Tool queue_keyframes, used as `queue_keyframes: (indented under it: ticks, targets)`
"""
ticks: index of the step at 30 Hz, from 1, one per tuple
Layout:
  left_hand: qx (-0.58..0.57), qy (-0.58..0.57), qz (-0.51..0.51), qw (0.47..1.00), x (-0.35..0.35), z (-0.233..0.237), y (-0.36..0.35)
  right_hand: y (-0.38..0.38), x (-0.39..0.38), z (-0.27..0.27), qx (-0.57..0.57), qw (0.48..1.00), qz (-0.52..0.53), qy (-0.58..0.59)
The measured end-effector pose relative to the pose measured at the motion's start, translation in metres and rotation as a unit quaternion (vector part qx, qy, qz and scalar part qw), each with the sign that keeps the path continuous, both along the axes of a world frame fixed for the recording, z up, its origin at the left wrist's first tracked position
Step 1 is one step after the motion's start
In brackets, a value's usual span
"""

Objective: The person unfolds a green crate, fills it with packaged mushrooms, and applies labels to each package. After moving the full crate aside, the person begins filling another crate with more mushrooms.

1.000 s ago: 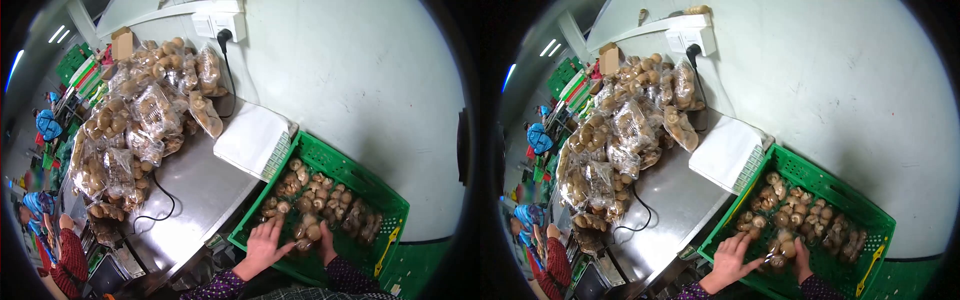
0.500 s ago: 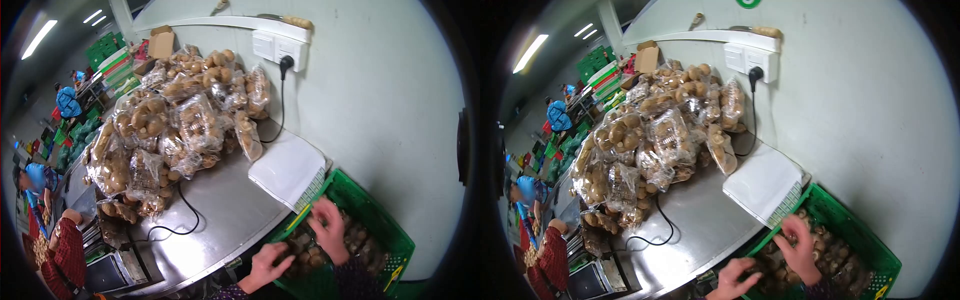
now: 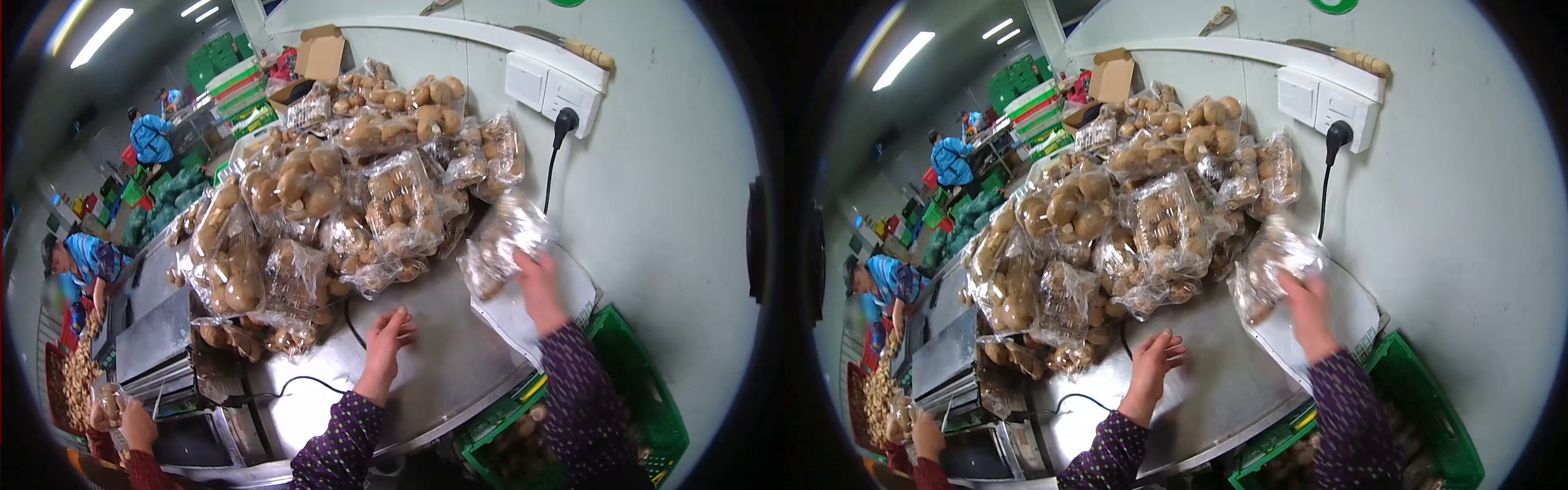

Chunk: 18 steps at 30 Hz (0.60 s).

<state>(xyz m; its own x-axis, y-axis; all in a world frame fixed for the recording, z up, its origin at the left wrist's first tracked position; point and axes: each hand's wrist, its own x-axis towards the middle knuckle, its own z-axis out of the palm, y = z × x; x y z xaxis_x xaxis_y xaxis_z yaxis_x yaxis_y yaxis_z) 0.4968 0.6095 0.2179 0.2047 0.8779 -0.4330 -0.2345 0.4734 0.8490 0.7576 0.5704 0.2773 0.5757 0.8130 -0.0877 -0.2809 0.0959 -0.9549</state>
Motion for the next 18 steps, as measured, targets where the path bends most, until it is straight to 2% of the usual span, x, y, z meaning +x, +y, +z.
queue_keyframes:
  ticks: [1, 2, 3, 4, 5, 6, 7, 8, 9, 10, 12, 14, 16, 18]
  targets:
    - [-0.003, 0.000, 0.013, 1.000, -0.005, -0.008, 0.000, -0.035, 0.012, -0.013, 0.052, 0.997, 0.037, -0.049]
    - [-0.004, 0.001, 0.009, 1.000, -0.011, -0.014, -0.003, -0.076, 0.010, 0.005, 0.118, 0.986, 0.063, 0.097]
    - [0.022, 0.019, 0.002, 1.000, -0.014, -0.011, -0.011, -0.123, 0.024, -0.004, 0.133, 0.986, 0.087, 0.058]
    - [0.056, 0.030, 0.004, 0.998, -0.011, -0.006, -0.025, -0.169, 0.028, 0.008, 0.129, 0.983, 0.124, 0.025]
    - [0.115, 0.045, -0.027, 0.992, -0.007, -0.003, -0.041, -0.225, 0.029, 0.007, 0.054, 0.997, 0.063, -0.006]
    - [0.133, 0.080, -0.052, 0.986, 0.006, 0.027, -0.065, -0.275, 0.025, 0.016, -0.024, 0.999, 0.007, -0.035]
    - [0.151, 0.062, -0.094, 0.982, 0.017, 0.043, -0.091, -0.313, 0.026, 0.027, -0.076, 0.991, 0.040, -0.104]
    - [0.168, 0.076, -0.136, 0.973, 0.025, 0.046, -0.116, -0.336, 0.020, 0.034, -0.100, 0.955, 0.073, -0.270]
    - [0.231, 0.089, -0.198, 0.949, 0.036, 0.043, -0.136, -0.360, 0.013, 0.041, -0.115, 0.892, 0.080, -0.429]
    - [0.298, 0.104, -0.253, 0.915, 0.046, 0.044, -0.155, -0.386, 0.008, 0.029, -0.126, 0.834, 0.107, -0.527]
    - [0.373, 0.126, -0.283, 0.875, 0.075, 0.045, -0.181, -0.436, -0.002, -0.010, -0.175, 0.756, 0.166, -0.609]
    - [0.517, 0.177, -0.274, 0.791, 0.098, 0.028, -0.196, -0.481, -0.013, -0.051, -0.218, 0.699, 0.247, -0.635]
    - [0.577, 0.212, -0.262, 0.744, 0.110, 0.022, -0.204, -0.516, -0.023, -0.093, -0.268, 0.679, 0.250, -0.636]
    - [0.614, 0.241, -0.255, 0.707, 0.112, 0.020, -0.207, -0.521, -0.025, -0.079, -0.325, 0.647, 0.271, -0.634]
